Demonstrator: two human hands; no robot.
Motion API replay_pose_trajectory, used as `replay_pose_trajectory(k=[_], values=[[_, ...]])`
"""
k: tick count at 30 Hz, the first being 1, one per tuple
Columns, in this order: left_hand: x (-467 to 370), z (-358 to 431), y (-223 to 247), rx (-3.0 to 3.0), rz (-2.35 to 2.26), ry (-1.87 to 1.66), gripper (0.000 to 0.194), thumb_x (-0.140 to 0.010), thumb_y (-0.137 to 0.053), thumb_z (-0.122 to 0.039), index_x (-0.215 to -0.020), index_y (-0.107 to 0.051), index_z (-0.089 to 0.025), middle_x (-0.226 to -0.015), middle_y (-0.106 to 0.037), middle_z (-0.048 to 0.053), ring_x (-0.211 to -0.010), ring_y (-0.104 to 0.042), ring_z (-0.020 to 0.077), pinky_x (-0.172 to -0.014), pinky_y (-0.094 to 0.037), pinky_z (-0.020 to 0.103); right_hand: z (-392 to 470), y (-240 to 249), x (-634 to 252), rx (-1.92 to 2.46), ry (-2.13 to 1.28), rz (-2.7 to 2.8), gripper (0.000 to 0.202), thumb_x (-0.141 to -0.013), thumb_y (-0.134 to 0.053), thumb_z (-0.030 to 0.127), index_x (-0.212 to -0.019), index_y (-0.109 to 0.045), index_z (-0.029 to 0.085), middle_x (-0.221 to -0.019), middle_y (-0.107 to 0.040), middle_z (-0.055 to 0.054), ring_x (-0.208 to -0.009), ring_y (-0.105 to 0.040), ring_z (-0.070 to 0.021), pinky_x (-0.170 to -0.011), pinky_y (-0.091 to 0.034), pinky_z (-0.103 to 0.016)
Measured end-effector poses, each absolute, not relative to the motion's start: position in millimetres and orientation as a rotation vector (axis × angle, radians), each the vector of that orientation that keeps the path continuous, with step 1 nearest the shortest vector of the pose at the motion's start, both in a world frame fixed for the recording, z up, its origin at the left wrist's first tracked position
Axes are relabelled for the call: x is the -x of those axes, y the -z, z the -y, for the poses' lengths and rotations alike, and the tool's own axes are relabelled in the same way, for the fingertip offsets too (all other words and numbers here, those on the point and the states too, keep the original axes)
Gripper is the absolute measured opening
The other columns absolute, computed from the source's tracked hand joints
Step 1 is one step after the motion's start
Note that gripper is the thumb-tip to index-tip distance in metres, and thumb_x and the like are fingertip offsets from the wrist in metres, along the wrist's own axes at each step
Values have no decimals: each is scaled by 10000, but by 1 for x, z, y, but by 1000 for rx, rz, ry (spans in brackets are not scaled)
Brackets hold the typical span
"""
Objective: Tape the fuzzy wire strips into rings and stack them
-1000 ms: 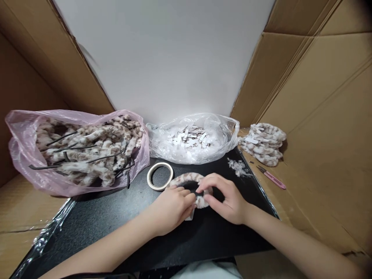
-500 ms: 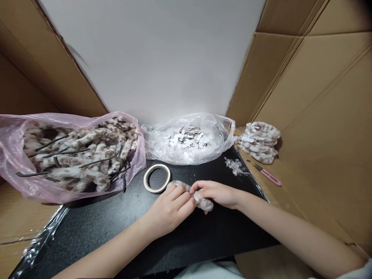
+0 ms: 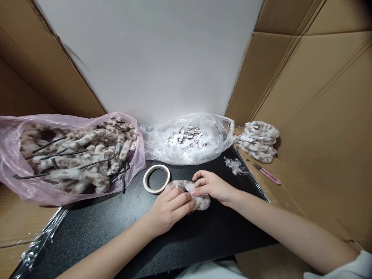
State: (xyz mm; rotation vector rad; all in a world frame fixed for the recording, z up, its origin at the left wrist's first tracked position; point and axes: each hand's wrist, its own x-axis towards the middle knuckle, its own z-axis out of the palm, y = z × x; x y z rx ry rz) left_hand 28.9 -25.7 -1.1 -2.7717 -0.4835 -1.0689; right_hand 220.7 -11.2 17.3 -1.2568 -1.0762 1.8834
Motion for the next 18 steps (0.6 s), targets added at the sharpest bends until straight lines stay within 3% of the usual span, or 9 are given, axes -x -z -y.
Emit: replay_pose_trajectory(k=[5,11,15,18], values=[[-30,23,8,2964,843,1332,74,-879,-572,-217,-911,-630,-184,-819,-621,30,-753,-529,129,-676,-417,253,16,-23,-221,1216,-1642,1272,429,-555,-801,230,-848,-491,186,-660,-654,38,-559,-566,-110,-583,-441,-249],[-34,22,4,3277,1700,1614,159,-825,-636,-324,-824,-677,-170,-865,-622,40,-763,-564,127,-667,-424,234,26,-25,-219,1172,-1082,1595,217,-662,-687,136,-795,-527,196,-733,-632,28,-728,-646,-149,-714,-470,-272],[-35,19,3,3451,2136,1584,238,-769,-683,-373,-753,-658,-137,-682,-614,9,-633,-516,106,-596,-383,221,27,-22,-219,1174,-1083,1649,197,-668,-679,138,-799,-543,195,-730,-627,25,-736,-653,-152,-711,-469,-269],[-35,17,4,3482,2322,1588,268,-729,-714,-377,-702,-627,-125,-623,-590,-7,-581,-482,89,-563,-362,210,24,-21,-220,1206,-1278,1559,247,-648,-699,155,-829,-534,193,-712,-644,23,-664,-624,-135,-636,-454,-251]])
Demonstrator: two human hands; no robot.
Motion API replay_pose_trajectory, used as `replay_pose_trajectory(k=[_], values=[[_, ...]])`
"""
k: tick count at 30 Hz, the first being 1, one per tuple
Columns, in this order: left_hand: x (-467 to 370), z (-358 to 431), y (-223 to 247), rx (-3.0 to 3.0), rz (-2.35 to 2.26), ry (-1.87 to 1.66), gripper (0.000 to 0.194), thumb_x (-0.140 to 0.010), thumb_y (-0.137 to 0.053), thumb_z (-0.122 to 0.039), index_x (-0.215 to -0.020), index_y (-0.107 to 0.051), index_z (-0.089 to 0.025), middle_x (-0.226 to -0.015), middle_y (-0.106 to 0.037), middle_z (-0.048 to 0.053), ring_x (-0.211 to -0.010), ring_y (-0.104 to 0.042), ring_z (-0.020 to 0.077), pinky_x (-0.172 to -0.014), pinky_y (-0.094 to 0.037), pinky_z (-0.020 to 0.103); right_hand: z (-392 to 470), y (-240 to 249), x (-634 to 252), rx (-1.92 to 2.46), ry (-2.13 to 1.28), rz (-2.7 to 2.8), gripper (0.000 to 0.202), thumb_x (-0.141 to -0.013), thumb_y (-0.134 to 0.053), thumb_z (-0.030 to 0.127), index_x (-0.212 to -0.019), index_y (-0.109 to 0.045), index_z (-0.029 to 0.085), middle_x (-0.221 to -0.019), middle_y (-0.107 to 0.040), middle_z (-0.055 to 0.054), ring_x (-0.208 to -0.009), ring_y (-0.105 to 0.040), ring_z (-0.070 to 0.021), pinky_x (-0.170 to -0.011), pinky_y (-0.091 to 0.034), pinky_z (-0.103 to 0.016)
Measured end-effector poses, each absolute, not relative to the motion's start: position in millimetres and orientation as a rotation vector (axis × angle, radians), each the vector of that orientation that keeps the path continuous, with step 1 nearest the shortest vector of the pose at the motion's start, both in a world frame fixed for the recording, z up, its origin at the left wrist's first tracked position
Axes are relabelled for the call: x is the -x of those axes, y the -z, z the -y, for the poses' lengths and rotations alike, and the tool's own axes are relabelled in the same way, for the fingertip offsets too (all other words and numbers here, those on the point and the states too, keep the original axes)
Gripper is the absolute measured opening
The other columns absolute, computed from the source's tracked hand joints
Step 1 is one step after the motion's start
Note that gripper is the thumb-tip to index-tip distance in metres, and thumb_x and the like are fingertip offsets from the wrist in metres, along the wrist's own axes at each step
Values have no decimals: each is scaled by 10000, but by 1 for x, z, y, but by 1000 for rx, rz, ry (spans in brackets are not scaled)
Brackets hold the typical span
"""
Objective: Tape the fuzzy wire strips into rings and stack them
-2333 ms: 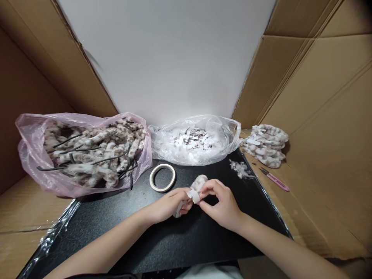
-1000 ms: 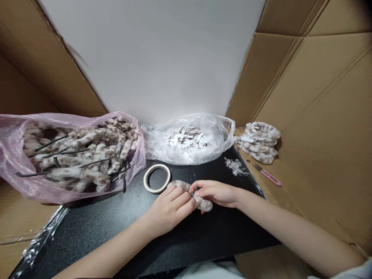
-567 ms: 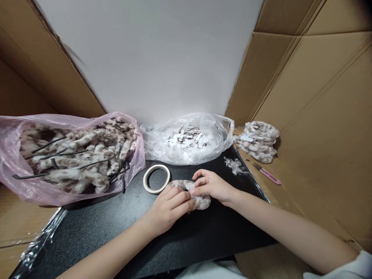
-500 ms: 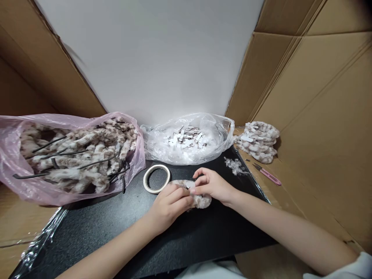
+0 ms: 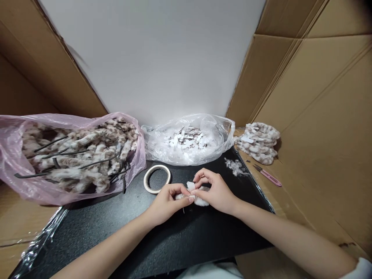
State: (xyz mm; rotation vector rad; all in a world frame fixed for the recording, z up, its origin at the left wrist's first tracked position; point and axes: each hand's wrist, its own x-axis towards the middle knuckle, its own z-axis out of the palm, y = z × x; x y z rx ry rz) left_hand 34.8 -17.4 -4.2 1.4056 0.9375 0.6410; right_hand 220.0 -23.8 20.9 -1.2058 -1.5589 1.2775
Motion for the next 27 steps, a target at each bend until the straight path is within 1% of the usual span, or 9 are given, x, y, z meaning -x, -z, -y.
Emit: replay_pose_trajectory(k=[3,5,11,15,18,20,22,24,27], values=[[-36,17,6,-1329,-926,-643,276,-689,-745,-365,-685,-612,-123,-655,-609,3,-596,-494,93,-564,-379,209,18,-21,-220,1250,-1669,1254,354,-580,-741,166,-832,-494,189,-627,-619,55,-517,-542,-90,-534,-411,-219],[-37,16,7,-1290,-927,-654,281,-667,-758,-361,-675,-605,-125,-665,-613,7,-598,-496,95,-552,-384,207,14,-22,-218,1272,-1832,1070,382,-537,-745,144,-803,-474,185,-570,-586,77,-463,-501,-71,-498,-384,-202],[-40,15,9,-1252,-941,-673,297,-637,-765,-367,-646,-575,-139,-644,-598,-4,-585,-497,95,-540,-390,203,11,-28,-212,1354,-1771,1099,345,-528,-681,93,-776,-460,190,-554,-587,74,-449,-491,-72,-477,-365,-195],[-40,14,6,-1215,-978,-670,359,-609,-777,-384,-651,-509,-148,-612,-565,-21,-564,-487,88,-526,-352,190,16,-29,-209,1288,-1595,1324,339,-570,-674,102,-803,-449,202,-611,-606,63,-513,-525,-93,-527,-406,-219],[-41,15,4,-1177,-978,-674,412,-634,-761,-416,-737,-445,-172,-585,-515,-57,-516,-437,72,-513,-310,183,25,-27,-209,1237,-1270,1581,271,-625,-655,100,-804,-481,206,-681,-607,40,-628,-568,-122,-603,-439,-244],[-41,17,1,-1262,-951,-649,371,-715,-693,-446,-802,-454,-176,-597,-519,-53,-535,-438,84,-538,-318,199,32,-25,-211,1230,-992,1743,194,-661,-627,89,-775,-523,207,-730,-599,18,-706,-571,-140,-651,-446,-260],[-41,20,-1,-1442,-912,-575,319,-823,-563,-468,-771,-486,-164,-604,-513,-34,-577,-436,102,-564,-314,219,37,-21,-213,1197,-800,1850,164,-678,-607,68,-743,-551,208,-756,-588,2,-753,-560,-151,-686,-449,-273],[-41,22,-3,-1569,-877,-512,383,-891,-438,-474,-678,-473,-158,-597,-455,-31,-593,-389,104,-566,-288,231,41,-17,-217,1150,-724,1889,169,-683,-602,54,-734,-565,210,-763,-580,-6,-760,-549,-154,-697,-452,-280],[-42,24,-7,-1536,-817,-481,390,-900,-404,-462,-646,-414,-166,-610,-358,-43,-590,-302,99,-555,-257,238,43,-12,-222,1083,-660,1885,162,-690,-618,59,-729,-586,213,-729,-562,-7,-730,-538,-153,-684,-452,-286]])
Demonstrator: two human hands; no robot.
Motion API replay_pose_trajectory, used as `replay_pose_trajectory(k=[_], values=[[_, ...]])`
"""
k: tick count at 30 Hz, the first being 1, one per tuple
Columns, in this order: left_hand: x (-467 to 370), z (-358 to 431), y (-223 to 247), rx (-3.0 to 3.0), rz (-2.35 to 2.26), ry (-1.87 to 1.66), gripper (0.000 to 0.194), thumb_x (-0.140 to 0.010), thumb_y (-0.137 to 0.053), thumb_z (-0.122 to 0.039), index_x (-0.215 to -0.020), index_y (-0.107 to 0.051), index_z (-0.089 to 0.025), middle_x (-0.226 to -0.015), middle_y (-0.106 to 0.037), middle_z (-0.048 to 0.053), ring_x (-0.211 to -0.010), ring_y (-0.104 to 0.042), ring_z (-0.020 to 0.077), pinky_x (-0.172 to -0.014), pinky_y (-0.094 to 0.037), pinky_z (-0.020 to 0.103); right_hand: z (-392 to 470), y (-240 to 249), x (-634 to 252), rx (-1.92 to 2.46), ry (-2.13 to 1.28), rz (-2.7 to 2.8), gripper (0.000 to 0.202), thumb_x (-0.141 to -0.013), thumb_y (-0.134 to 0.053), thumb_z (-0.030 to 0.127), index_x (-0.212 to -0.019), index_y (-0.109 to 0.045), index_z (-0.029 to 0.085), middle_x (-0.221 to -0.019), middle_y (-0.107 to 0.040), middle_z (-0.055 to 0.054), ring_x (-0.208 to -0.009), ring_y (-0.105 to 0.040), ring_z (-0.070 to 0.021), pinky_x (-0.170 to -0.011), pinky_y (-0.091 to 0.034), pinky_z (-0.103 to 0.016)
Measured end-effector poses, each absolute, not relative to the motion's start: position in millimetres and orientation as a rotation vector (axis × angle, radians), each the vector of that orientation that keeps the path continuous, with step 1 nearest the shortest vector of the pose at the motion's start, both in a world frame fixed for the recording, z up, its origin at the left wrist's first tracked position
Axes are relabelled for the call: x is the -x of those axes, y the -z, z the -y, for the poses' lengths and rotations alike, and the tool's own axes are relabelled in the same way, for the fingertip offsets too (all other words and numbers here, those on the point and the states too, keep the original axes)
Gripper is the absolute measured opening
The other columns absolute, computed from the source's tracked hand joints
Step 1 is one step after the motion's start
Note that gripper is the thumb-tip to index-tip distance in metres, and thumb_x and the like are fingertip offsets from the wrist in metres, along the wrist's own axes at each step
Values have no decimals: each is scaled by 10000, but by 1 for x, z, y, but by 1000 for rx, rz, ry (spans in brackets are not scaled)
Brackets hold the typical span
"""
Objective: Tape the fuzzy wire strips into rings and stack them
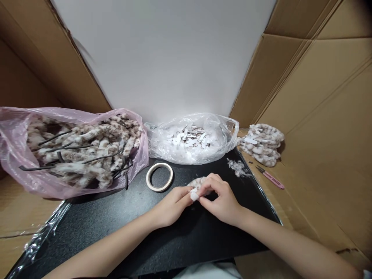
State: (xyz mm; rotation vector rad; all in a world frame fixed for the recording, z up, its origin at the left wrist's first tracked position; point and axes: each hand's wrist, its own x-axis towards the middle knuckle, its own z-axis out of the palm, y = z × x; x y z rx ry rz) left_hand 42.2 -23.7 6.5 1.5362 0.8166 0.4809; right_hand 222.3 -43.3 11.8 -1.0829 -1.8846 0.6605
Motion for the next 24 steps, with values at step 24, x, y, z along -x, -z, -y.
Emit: replay_pose_trajectory(k=[24], values=[[-43,20,-7,-1364,-742,-359,411,-869,-381,-504,-610,-367,-185,-561,-297,-53,-514,-230,87,-493,-214,240,46,2,-239,891,-525,2080,149,-723,-641,121,-750,-639,268,-672,-641,2,-769,-550,-193,-780,-422,-380]])
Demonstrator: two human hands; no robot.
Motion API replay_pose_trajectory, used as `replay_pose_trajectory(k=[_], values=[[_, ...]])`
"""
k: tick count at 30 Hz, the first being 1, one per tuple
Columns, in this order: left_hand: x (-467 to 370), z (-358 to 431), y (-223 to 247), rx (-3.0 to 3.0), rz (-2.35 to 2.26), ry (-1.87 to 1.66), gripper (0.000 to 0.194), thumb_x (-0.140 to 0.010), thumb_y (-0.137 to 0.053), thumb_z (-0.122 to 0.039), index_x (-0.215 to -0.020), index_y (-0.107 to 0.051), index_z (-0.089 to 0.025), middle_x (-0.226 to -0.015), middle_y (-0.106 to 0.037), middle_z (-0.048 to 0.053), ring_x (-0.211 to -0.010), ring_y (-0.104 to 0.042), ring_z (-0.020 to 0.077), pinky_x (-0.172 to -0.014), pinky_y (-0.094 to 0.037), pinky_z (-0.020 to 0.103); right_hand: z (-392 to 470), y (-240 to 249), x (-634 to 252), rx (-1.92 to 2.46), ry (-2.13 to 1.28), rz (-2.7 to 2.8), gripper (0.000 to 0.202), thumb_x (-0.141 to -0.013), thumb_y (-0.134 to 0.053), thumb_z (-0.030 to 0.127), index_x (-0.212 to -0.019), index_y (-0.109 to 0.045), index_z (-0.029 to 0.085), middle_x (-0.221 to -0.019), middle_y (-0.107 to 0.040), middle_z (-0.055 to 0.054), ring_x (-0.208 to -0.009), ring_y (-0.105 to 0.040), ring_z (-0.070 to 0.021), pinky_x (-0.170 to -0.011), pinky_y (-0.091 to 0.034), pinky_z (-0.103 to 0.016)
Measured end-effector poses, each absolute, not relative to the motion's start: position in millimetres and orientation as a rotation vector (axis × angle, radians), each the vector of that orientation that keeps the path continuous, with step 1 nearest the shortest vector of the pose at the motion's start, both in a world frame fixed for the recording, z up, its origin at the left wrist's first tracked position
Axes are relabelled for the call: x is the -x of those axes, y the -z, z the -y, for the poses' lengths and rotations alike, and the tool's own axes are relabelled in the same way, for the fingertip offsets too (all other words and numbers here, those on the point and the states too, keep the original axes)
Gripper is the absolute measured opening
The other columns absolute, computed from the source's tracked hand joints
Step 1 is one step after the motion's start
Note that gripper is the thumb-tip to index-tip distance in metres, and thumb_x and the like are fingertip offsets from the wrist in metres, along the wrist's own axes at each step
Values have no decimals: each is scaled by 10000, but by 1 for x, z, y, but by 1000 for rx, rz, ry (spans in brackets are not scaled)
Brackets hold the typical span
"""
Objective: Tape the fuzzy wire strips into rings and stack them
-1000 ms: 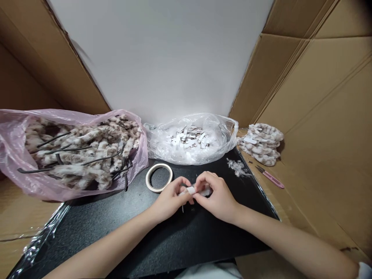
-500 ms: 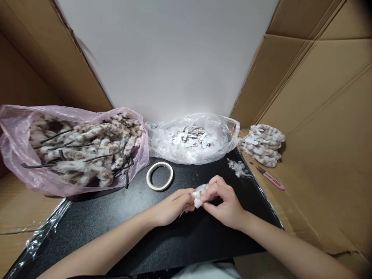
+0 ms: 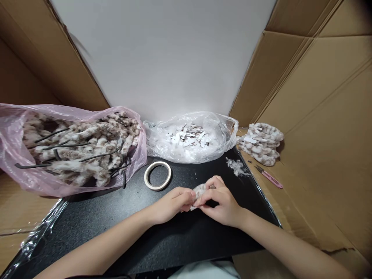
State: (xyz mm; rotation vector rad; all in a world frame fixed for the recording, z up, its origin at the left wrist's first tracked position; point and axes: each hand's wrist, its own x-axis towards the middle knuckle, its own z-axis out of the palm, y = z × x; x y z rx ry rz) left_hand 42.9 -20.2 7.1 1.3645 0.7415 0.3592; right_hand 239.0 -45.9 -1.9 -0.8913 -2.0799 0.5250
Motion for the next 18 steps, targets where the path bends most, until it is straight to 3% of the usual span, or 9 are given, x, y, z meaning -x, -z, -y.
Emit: replay_pose_trajectory(k=[3,7,9,14,18], values=[[-38,18,-16,-1617,-790,-381,427,-917,-330,-481,-619,-386,-180,-577,-341,-43,-536,-289,96,-524,-262,240,46,-6,-243,844,-725,1977,226,-696,-652,110,-850,-580,259,-828,-671,-8,-863,-573,-198,-825,-438,-371],[-34,18,-25,-2274,-791,-429,355,-953,-348,-347,-671,-470,-170,-636,-461,-17,-626,-418,120,-664,-320,273,39,-20,-244,933,-1016,1759,180,-803,-591,210,-975,-540,222,-996,-629,-46,-934,-583,-184,-839,-449,-329],[-34,19,-23,-2616,-771,-476,286,-942,-400,-294,-708,-513,-175,-678,-516,-3,-673,-457,139,-720,-323,302,33,-23,-241,1058,-1186,1804,125,-866,-530,296,-930,-567,195,-892,-632,-35,-840,-591,-167,-767,-455,-297],[-35,23,-11,-3115,-713,-651,252,-932,-440,-291,-720,-522,-182,-710,-540,18,-680,-446,162,-730,-324,332,23,-21,-228,1273,-1764,1666,293,-866,-478,444,-778,-536,171,-615,-589,3,-585,-579,-134,-555,-426,-241],[-33,24,-7,-3235,-662,-788,216,-936,-449,-286,-775,-537,-174,-705,-554,15,-656,-438,153,-711,-325,331,20,-21,-223,1293,-2083,1441,164,-793,-536,341,-776,-523,178,-546,-620,5,-524,-572,-126,-509,-392,-213]])
